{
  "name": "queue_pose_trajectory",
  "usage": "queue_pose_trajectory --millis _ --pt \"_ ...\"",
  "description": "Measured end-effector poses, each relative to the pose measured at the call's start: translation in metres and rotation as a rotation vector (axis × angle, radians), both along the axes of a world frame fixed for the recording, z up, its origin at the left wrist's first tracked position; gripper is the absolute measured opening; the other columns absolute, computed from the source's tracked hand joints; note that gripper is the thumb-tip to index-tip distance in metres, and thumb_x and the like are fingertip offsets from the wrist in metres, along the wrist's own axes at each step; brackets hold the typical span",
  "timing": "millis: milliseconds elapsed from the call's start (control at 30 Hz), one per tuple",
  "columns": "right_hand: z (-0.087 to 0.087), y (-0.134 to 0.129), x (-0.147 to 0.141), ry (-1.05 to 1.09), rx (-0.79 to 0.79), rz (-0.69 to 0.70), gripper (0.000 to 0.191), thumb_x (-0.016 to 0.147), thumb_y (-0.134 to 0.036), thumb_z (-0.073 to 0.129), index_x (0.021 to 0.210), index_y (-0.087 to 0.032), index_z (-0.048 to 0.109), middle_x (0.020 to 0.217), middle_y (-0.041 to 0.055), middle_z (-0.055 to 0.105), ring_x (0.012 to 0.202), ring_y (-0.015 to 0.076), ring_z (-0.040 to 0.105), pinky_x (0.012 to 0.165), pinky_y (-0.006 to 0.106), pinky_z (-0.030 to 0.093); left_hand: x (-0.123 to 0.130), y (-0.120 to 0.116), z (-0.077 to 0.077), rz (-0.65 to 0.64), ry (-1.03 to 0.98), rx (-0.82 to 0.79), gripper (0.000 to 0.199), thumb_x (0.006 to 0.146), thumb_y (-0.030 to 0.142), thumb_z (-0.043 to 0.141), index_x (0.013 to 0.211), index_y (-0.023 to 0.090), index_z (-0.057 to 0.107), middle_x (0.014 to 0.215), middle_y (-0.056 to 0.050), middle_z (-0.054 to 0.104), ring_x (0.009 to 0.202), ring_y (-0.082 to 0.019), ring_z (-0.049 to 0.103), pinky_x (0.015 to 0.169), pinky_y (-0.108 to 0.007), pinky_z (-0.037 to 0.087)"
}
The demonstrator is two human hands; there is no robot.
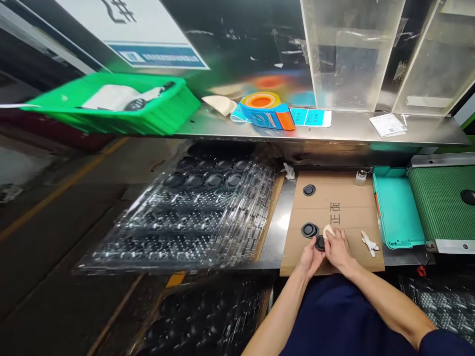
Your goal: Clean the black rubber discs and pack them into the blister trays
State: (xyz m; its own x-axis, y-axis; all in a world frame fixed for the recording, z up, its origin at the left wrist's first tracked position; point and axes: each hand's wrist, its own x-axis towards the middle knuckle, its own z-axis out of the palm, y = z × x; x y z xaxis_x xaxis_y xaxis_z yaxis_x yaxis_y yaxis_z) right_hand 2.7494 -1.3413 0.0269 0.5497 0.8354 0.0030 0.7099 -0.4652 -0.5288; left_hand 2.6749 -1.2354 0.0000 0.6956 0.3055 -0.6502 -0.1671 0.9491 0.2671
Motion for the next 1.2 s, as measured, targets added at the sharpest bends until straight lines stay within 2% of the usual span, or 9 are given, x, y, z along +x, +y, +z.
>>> queue_pose_trajectory --millis 100,233,333,567,667,800,933,1033,1200 --pt "-0.002 0.000 0.005 -0.006 0.037 0.111 0.039 0.097 -0.024 0.050 0.135 -0.021 0.062 0.139 0.0144 0.050 0.118 0.0280 0.046 0.104 0.043 0.045 0.001 0.000 -0.002 -0.024 -0.010 -0.004 0.032 0.104 0.029 0.045 0.113 0.008 0.068 0.116 -0.015 0.072 0.111 -0.021 0.068 0.104 -0.033 0.050" --pt "-0.005 -0.004 0.010 0.029 -0.076 -0.039 0.039 0.099 -0.021 0.043 0.132 -0.016 0.064 0.130 0.0168 0.057 0.111 0.0280 0.050 0.101 0.043 0.047 0.000 -0.004 -0.008 -0.055 0.048 0.039 0.033 0.104 0.028 0.044 0.113 0.007 0.068 0.112 -0.016 0.073 0.105 -0.022 0.069 0.098 -0.036 0.054" --pt "-0.010 -0.012 0.006 0.029 -0.014 0.089 0.040 0.098 -0.024 0.046 0.135 -0.020 0.062 0.138 0.0146 0.053 0.115 0.0280 0.049 0.102 0.043 0.047 -0.001 -0.006 -0.012 -0.048 0.057 0.066 0.032 0.103 0.029 0.047 0.110 0.006 0.068 0.111 -0.017 0.073 0.104 -0.022 0.069 0.097 -0.034 0.055" --pt "-0.012 -0.011 0.004 0.030 0.016 0.108 0.038 0.096 -0.024 0.051 0.131 -0.022 0.065 0.140 0.0141 0.052 0.119 0.0286 0.047 0.104 0.043 0.045 0.006 -0.005 -0.017 -0.036 0.042 0.051 0.031 0.103 0.030 0.048 0.107 0.008 0.069 0.113 -0.017 0.072 0.107 -0.023 0.069 0.098 -0.035 0.054" --pt "-0.009 -0.010 0.005 0.049 -0.044 -0.001 0.035 0.096 -0.021 0.050 0.127 -0.019 0.068 0.134 0.0153 0.056 0.114 0.0279 0.051 0.101 0.043 0.047 0.004 -0.004 -0.018 -0.030 0.061 0.067 0.030 0.103 0.027 0.047 0.108 0.009 0.069 0.113 -0.017 0.072 0.107 -0.023 0.069 0.100 -0.037 0.054" --pt "-0.015 -0.013 0.007 0.056 0.040 0.134 0.035 0.094 -0.023 0.054 0.126 -0.022 0.068 0.136 0.0137 0.055 0.115 0.0277 0.051 0.101 0.042 0.047 -0.001 -0.006 -0.019 -0.068 0.042 0.058 0.032 0.102 0.030 0.048 0.111 0.008 0.069 0.116 -0.018 0.071 0.113 -0.025 0.067 0.102 -0.038 0.053" --pt "-0.021 -0.007 0.028 0.156 0.068 -0.099 0.032 0.093 -0.021 0.054 0.121 -0.018 0.069 0.122 0.0154 0.063 0.114 0.0282 0.054 0.102 0.045 0.047 -0.001 -0.006 -0.014 -0.045 0.047 0.062 0.028 0.102 0.026 0.047 0.108 0.007 0.068 0.119 -0.018 0.070 0.112 -0.025 0.067 0.100 -0.041 0.054" --pt "-0.017 -0.005 0.041 0.302 0.233 -0.221 0.043 0.086 -0.024 0.062 0.129 -0.019 0.062 0.126 0.0124 0.062 0.118 0.0265 0.055 0.106 0.043 0.046 0.001 -0.003 -0.007 -0.008 -0.001 0.003 0.028 0.103 0.029 0.047 0.107 0.010 0.068 0.114 -0.015 0.072 0.108 -0.024 0.068 0.095 -0.040 0.056" --pt "-0.006 -0.010 0.039 0.445 0.237 -0.144 0.060 0.072 -0.018 0.069 0.130 -0.023 0.054 0.122 0.0085 0.057 0.112 0.0227 0.059 0.102 0.039 0.049 0.006 -0.003 -0.001 -0.005 -0.030 -0.070 0.032 0.104 0.030 0.044 0.110 0.011 0.068 0.114 -0.013 0.073 0.109 -0.022 0.067 0.095 -0.036 0.055"
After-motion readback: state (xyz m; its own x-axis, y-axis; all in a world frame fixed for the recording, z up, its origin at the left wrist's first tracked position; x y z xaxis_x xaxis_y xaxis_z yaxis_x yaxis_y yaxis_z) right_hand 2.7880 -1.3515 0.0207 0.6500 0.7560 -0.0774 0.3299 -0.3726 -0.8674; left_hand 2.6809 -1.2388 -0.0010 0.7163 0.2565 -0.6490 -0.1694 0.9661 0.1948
